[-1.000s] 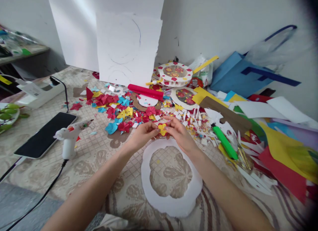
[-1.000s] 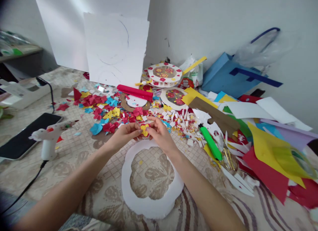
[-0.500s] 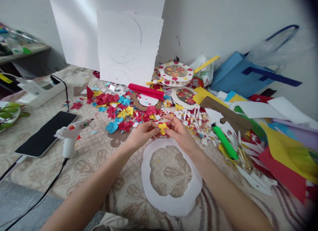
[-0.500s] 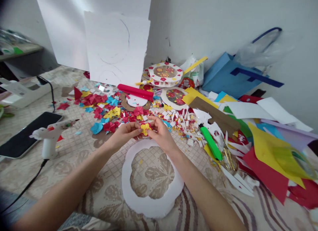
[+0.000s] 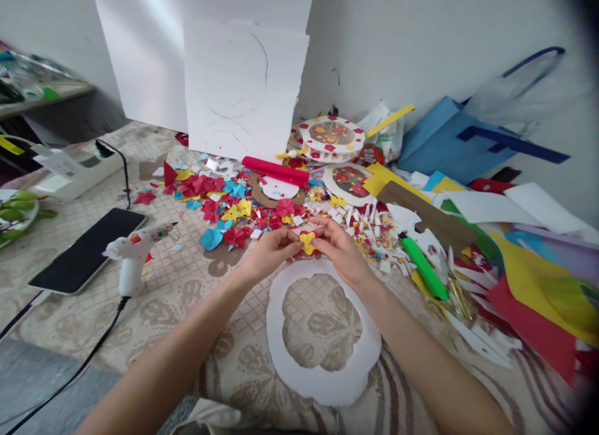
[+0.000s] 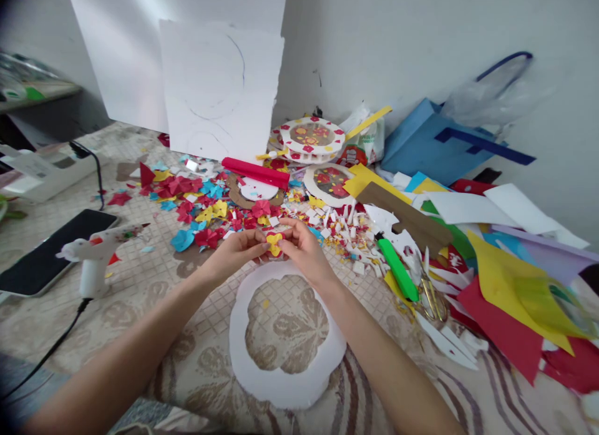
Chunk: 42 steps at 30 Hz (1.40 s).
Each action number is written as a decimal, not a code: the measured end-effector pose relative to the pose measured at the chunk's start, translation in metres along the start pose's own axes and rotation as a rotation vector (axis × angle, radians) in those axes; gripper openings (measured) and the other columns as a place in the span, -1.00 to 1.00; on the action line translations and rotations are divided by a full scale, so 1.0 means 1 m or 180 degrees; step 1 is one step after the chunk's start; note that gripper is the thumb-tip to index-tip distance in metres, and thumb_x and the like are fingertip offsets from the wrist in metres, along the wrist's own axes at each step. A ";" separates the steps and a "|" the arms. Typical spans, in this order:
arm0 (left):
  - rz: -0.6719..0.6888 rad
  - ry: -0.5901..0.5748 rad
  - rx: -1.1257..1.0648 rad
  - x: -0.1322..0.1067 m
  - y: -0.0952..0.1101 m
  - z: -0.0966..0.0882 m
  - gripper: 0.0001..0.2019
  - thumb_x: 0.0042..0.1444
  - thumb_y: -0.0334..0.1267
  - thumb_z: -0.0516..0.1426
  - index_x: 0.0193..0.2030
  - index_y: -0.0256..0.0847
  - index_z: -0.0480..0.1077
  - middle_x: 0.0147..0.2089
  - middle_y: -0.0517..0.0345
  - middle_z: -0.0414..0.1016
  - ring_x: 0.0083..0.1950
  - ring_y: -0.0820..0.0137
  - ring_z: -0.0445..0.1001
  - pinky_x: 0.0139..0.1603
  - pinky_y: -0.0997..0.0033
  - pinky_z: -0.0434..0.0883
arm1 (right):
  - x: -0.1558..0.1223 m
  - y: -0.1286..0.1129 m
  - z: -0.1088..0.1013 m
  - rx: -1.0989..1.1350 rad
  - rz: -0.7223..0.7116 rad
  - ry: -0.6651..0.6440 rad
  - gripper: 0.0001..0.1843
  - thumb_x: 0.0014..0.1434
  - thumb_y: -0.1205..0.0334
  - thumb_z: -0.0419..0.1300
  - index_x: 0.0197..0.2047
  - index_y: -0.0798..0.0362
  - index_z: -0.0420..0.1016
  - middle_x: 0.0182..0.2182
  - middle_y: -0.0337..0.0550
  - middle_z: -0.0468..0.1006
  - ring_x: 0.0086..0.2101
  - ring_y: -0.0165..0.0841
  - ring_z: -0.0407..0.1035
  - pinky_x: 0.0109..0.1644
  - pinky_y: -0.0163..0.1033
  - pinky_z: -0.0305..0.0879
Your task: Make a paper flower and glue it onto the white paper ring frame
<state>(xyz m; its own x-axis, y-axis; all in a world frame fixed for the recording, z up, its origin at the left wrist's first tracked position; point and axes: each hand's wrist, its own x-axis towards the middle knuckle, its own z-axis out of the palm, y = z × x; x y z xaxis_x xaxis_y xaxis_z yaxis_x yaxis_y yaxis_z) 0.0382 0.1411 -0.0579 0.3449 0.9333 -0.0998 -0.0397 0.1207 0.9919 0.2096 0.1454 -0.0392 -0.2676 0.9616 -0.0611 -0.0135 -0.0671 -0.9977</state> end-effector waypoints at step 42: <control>0.0031 0.0060 -0.0049 0.000 -0.001 0.000 -0.79 0.02 -0.16 0.19 -0.35 -0.28 0.33 -0.43 0.18 0.47 -0.44 0.51 0.43 -0.42 0.51 0.32 | -0.001 0.004 0.002 -0.0022 -0.0117 -0.0056 -0.55 0.02 0.28 0.21 0.02 -0.01 0.29 -0.35 -0.26 0.41 -0.39 -0.44 0.32 -0.37 -0.31 0.23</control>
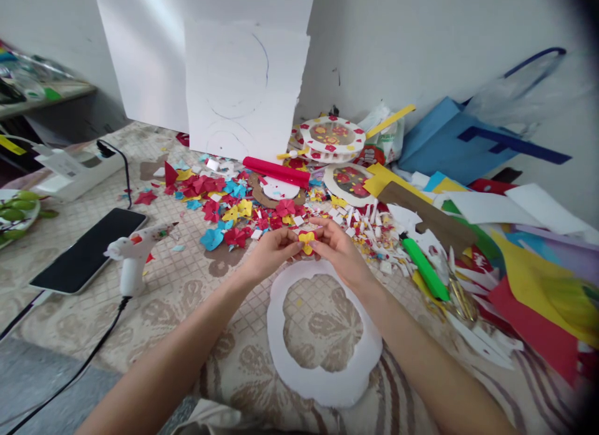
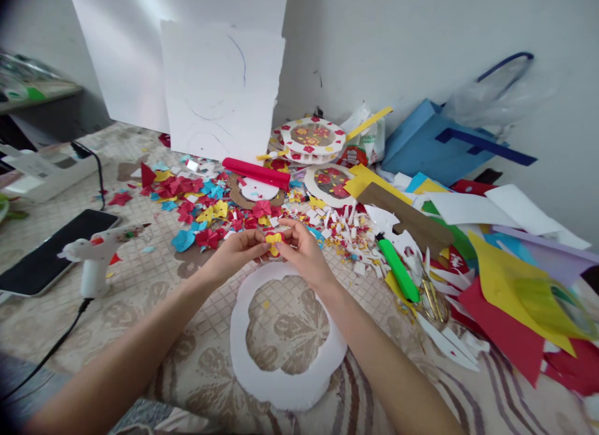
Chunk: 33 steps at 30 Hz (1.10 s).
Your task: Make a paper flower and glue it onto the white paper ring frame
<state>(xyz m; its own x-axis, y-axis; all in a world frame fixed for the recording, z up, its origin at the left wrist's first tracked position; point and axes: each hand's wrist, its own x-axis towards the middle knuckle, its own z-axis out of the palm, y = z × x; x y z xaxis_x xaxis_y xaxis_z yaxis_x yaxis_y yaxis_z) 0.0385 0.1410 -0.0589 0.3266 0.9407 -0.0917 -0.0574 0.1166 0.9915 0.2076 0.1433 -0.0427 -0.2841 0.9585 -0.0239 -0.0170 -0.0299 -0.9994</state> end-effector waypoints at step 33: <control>0.0090 -0.0037 0.0075 0.001 -0.002 -0.001 -0.79 0.02 -0.16 0.18 -0.36 -0.27 0.33 -0.46 0.19 0.44 -0.44 0.50 0.42 -0.42 0.50 0.32 | -0.001 0.003 0.000 -0.0149 -0.0057 -0.0030 -0.56 0.05 0.28 0.17 0.04 -0.03 0.29 -0.33 -0.25 0.40 -0.39 -0.44 0.30 -0.38 -0.31 0.24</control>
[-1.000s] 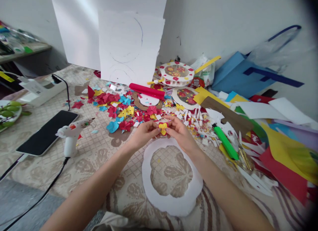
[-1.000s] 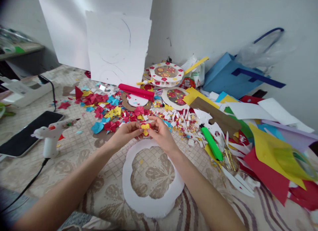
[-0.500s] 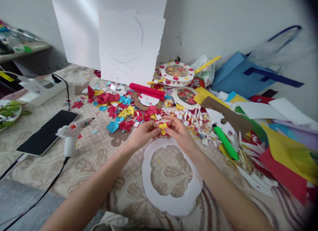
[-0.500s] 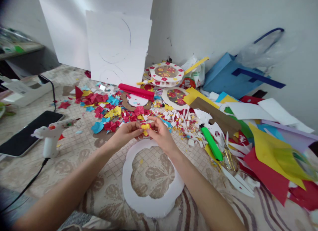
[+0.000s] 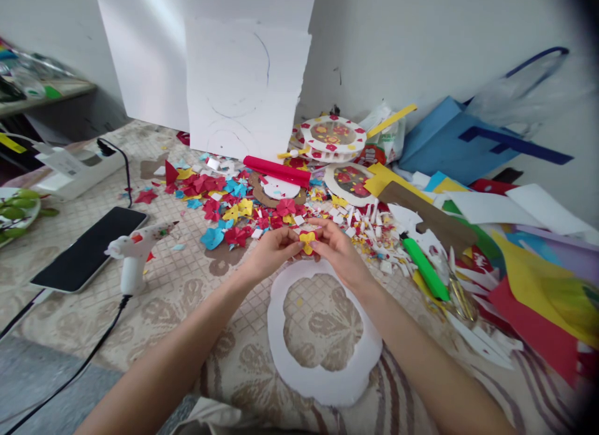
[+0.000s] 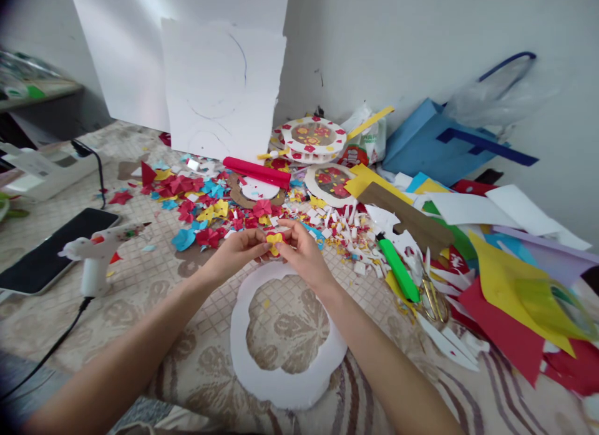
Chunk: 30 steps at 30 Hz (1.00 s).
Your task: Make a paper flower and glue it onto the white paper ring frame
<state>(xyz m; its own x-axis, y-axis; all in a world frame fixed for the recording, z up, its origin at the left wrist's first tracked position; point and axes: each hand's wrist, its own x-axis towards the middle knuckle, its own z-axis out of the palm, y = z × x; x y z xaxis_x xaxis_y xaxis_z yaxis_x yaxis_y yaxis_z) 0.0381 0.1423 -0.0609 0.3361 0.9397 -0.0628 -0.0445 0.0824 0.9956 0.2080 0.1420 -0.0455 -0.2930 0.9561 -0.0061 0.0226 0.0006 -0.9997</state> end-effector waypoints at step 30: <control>-0.0133 0.0024 -0.0140 0.000 -0.001 0.000 -0.78 0.01 -0.15 0.20 -0.35 -0.27 0.33 -0.45 0.19 0.45 -0.45 0.52 0.41 -0.42 0.51 0.32 | 0.001 -0.004 0.001 0.0151 0.0062 -0.0022 -0.56 0.02 0.31 0.18 0.01 -0.03 0.30 -0.33 -0.25 0.41 -0.39 -0.43 0.32 -0.40 -0.31 0.25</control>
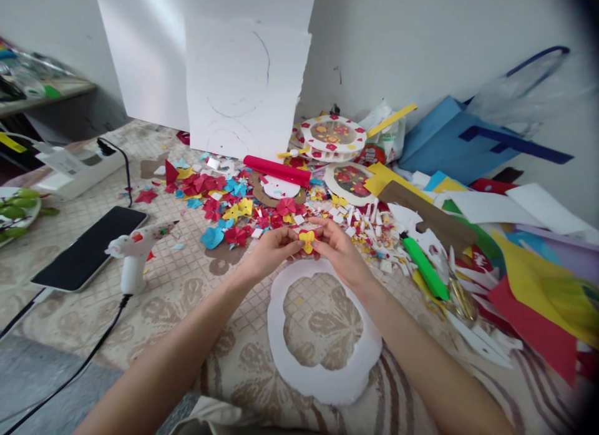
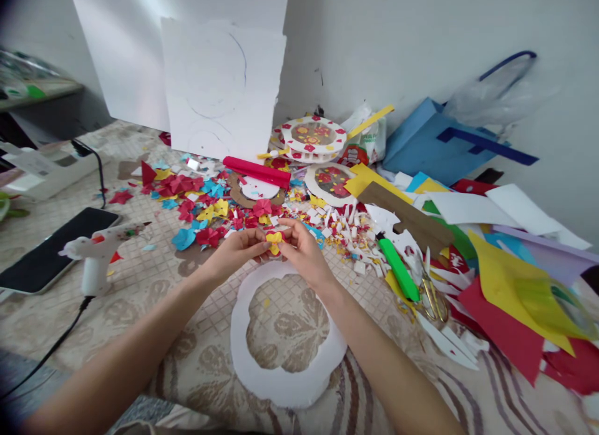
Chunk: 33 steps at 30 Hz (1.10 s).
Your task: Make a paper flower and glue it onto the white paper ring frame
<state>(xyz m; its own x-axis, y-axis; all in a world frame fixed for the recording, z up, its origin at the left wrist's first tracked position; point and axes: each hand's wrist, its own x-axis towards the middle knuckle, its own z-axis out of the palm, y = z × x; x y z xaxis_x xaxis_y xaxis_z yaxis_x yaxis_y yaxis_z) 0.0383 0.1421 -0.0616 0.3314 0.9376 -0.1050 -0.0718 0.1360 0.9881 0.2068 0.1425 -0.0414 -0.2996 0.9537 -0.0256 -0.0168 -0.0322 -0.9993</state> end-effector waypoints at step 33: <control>-0.0069 0.0035 -0.0037 0.000 0.001 0.000 -0.76 0.02 -0.13 0.20 -0.33 -0.27 0.33 -0.42 0.17 0.46 -0.45 0.51 0.42 -0.43 0.51 0.32 | 0.001 0.004 -0.001 -0.0051 -0.0076 0.0128 -0.56 0.01 0.31 0.18 0.00 -0.02 0.30 -0.34 -0.26 0.43 -0.42 -0.45 0.30 -0.42 -0.33 0.24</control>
<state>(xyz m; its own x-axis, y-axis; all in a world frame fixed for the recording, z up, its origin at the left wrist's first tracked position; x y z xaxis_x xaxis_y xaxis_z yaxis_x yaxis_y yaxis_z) 0.0388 0.1424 -0.0608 0.3226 0.9379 -0.1277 -0.0755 0.1600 0.9842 0.2073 0.1438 -0.0459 -0.2608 0.9654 -0.0025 -0.0082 -0.0048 -1.0000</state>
